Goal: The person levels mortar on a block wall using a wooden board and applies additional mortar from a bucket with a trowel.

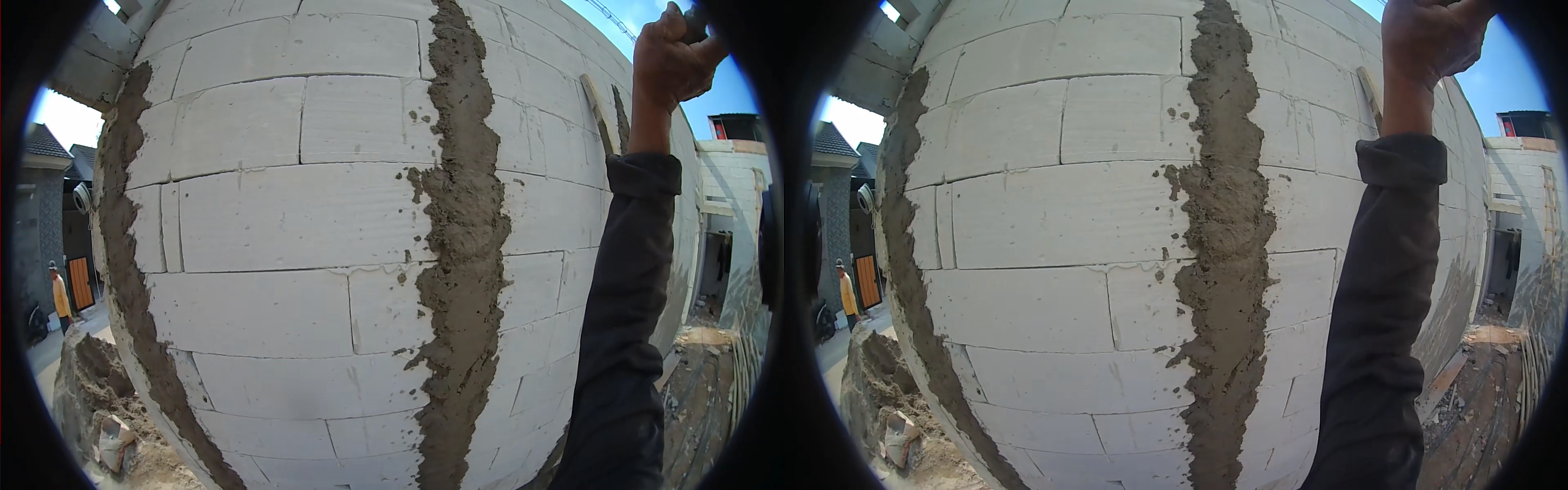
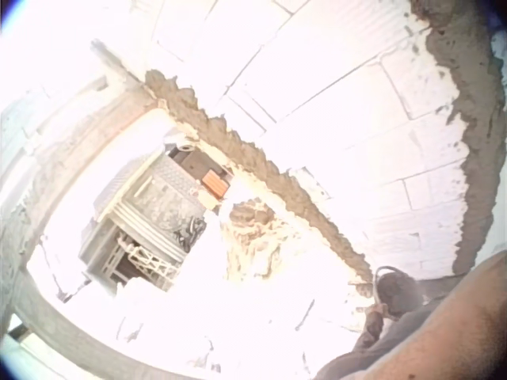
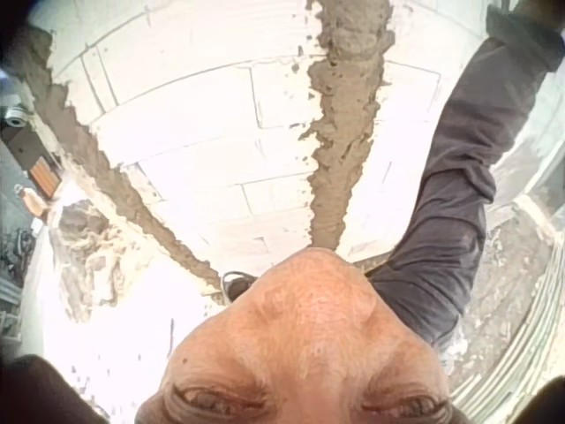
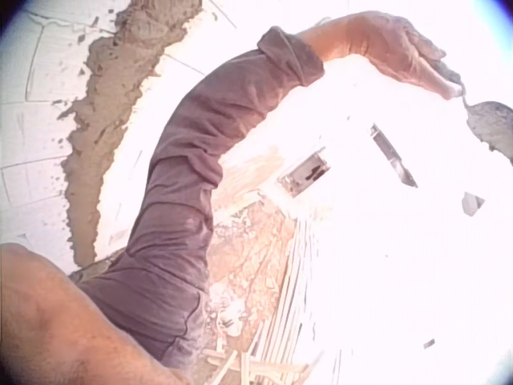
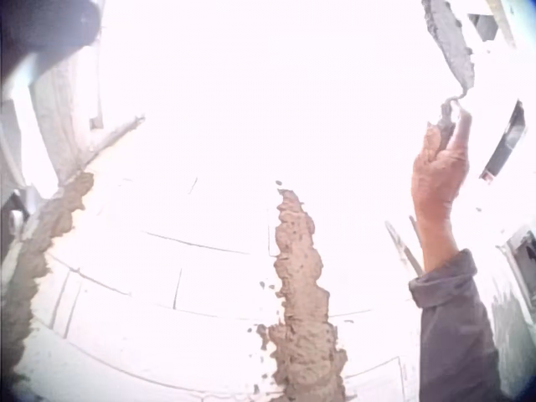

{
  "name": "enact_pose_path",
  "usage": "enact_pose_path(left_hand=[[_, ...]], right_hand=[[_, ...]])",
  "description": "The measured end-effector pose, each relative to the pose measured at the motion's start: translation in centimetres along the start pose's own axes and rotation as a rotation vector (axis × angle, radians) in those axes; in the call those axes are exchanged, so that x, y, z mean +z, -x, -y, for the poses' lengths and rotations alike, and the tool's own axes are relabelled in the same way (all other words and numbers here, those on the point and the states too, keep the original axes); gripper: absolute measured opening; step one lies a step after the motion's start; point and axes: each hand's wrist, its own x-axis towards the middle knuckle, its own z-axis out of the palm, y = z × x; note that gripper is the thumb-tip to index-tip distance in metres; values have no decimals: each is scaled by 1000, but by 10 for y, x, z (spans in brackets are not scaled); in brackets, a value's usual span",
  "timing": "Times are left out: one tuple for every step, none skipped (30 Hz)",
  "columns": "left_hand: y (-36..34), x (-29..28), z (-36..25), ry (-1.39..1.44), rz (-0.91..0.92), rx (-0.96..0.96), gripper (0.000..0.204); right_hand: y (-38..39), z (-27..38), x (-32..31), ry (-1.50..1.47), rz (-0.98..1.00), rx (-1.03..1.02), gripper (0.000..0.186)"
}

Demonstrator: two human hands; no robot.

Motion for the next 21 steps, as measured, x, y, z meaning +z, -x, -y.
enact_pose_path(left_hand=[[1, 4, -1, 9, -12, -12, 47], [3, 6, -4, 7, -22, -32, 47], [8, 7, -5, 18, -40, -45, 47], [14, 4, -4, 26, -62, -59, 47], [15, 10, -4, 34, -60, -62, 47], [12, 18, -5, 50, -55, -59, 47], [4, 33, -7, 69, -34, -49, 47], [0, 40, -7, 88, -38, -48, 47], [5, 35, 4, 125, -76, -62, 47], [11, 29, 20, 173, -117, -67, 47], [10, 26, 31, 243, -160, -56, 47], [17, 11, 42, 333, -214, -22, 47], [16, 1, 56, 405, -264, 3, 47], [17, -13, 71, 450, -319, 23, 47], [3, -18, 103, 305, -420, -6, 38], [15, 26, 17, -66, -341, 47, 34], [28, 24, 2, 43, -277, -44, 30], [17, 25, 32, 194, -225, 52, 34], [14, 17, 67, 135, -275, 122, 35], [29, 25, 8, 184, -51, 29, 37], [44, 16, 10, 60, -139, 69, 40]], right_hand=[[32, -17, 36, 93, -177, 33, 54], [58, -55, 67, -125, -117, -1, 47], [86, -53, 87, 380, -131, -86, 33], [127, -66, 118, 395, 98, 35, 36], [155, -79, 151, 422, 327, 122, 39], [166, -82, 174, 510, 810, 189, 43], [165, -82, 191, 229, 1218, 456, 43], [202, -55, 184, -116, 1098, 403, 38], [224, 13, 150, -340, 1054, 493, 39], [240, 77, 102, -676, 1115, 607, 35], [242, 143, 42, -901, 1236, 687, 30], [236, 200, -15, -1114, 1283, 733, 30], [254, 243, -75, -1241, 1574, 782, 31], [264, 279, -136, -1337, 1717, 749, 33], [297, 312, -207, -1413, 1908, 737, 39], [340, 314, -292, -1345, 2335, 636, 45], [358, 335, -363, -1356, 2515, 668, 42], [371, 351, -427, -1280, 2687, 718, 36], [370, 378, -475, -1215, 2843, 716, 32], [376, 387, -533, -909, 2971, 803, 29], [367, 421, -575, -700, 3023, 884, 26]])
